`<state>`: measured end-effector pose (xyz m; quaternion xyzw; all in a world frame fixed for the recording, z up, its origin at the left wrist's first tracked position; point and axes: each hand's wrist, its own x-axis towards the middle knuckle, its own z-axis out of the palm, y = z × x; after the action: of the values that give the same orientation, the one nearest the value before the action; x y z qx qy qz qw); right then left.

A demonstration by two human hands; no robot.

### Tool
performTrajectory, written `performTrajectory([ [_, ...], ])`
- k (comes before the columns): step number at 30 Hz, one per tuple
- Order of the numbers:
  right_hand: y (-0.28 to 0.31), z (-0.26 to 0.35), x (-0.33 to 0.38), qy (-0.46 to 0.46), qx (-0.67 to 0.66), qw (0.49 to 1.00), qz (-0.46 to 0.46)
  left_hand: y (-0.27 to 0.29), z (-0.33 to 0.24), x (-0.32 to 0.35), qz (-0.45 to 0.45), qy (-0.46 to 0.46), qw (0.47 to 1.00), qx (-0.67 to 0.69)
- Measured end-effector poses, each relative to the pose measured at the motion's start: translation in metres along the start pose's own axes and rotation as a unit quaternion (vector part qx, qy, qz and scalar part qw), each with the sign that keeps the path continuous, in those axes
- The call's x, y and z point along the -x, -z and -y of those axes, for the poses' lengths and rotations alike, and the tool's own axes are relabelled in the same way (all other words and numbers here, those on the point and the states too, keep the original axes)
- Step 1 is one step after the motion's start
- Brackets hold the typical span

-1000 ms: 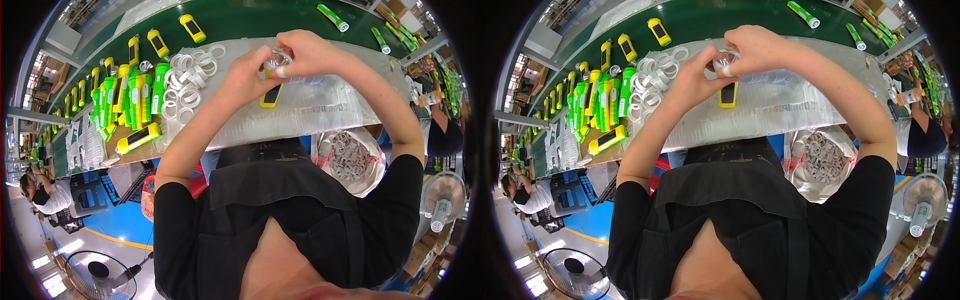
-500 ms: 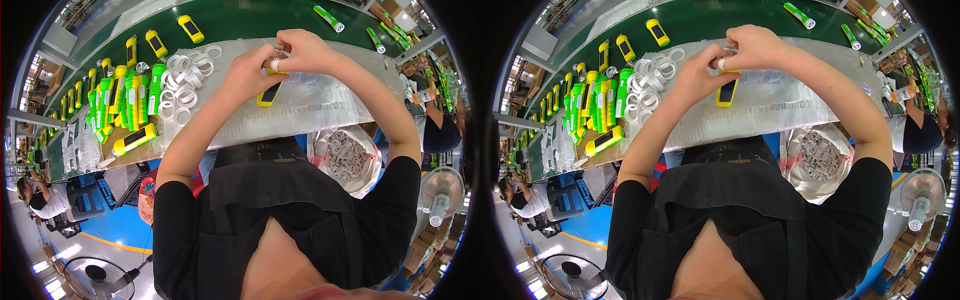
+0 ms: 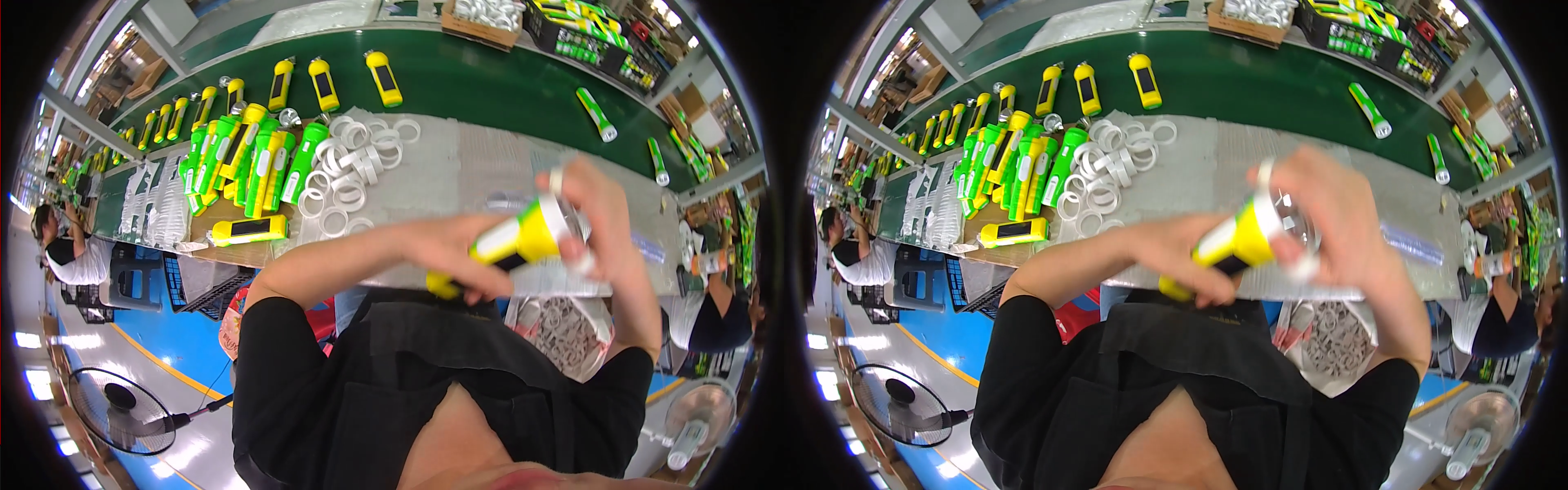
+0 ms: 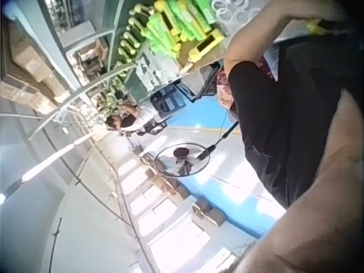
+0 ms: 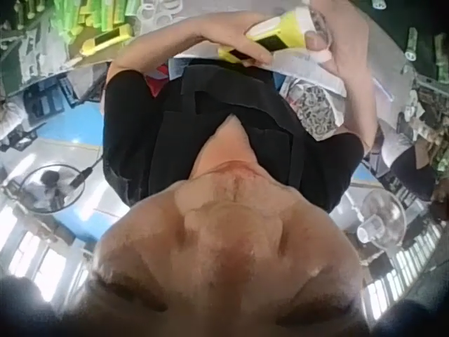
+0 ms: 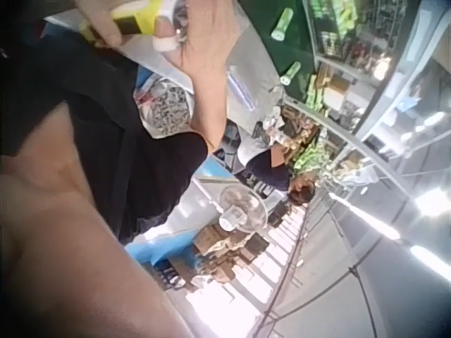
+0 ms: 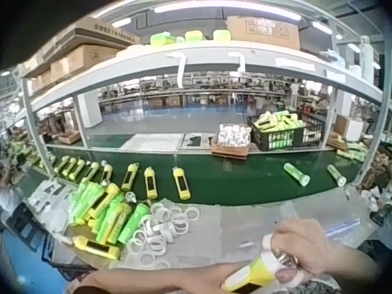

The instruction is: Assembling plastic flashlight components and checking parts on a production line.

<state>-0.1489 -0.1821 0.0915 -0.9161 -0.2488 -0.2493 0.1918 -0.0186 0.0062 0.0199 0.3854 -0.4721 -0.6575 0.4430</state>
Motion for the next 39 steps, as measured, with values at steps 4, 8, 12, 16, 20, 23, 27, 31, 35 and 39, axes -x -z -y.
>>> performTrajectory([
  [4, -0.071, -0.068, 0.023, -0.256, 0.046, 0.959, -0.117, 0.067, 0.025, -0.041, -0.306, -0.116, 0.848, -0.416],
  [8, -0.126, -0.175, 0.022, -0.385, 0.002, 0.908, -0.165, 0.163, 0.025, -0.082, -0.326, 0.036, 0.779, -0.534],
  [12, -0.130, -0.246, 0.026, -0.453, 0.029, 0.851, -0.263, 0.219, 0.018, -0.074, -0.428, 0.012, 0.639, -0.639],
  [16, -0.097, -0.353, 0.099, -0.522, 0.131, 0.780, -0.319, 0.276, 0.001, -0.039, -0.487, 0.317, 0.546, -0.604],
  [20, -0.063, -0.386, 0.138, -0.618, 0.254, 0.722, -0.182, 0.322, 0.024, -0.023, -0.493, 0.382, 0.537, -0.568],
  [23, -0.062, -0.348, 0.124, -0.466, 0.438, 0.756, -0.139, 0.320, 0.028, -0.011, -0.546, 0.241, 0.591, -0.542],
  [27, -0.107, -0.294, 0.096, -0.397, -0.045, 0.887, -0.232, 0.249, 0.021, -0.038, -0.544, -0.018, 0.664, -0.513],
  [31, -0.141, -0.165, 0.022, -0.490, -0.420, 0.746, -0.166, 0.123, 0.039, -0.039, -0.424, -0.104, 0.760, -0.482],
  [35, -0.154, -0.090, 0.025, -0.471, -0.560, 0.624, -0.275, 0.055, 0.065, -0.026, -0.328, -0.154, 0.763, -0.535],
  [39, -0.144, -0.035, 0.047, -0.410, -0.618, 0.631, -0.229, 0.055, 0.061, -0.019, -0.459, -0.106, 0.782, -0.409],
])
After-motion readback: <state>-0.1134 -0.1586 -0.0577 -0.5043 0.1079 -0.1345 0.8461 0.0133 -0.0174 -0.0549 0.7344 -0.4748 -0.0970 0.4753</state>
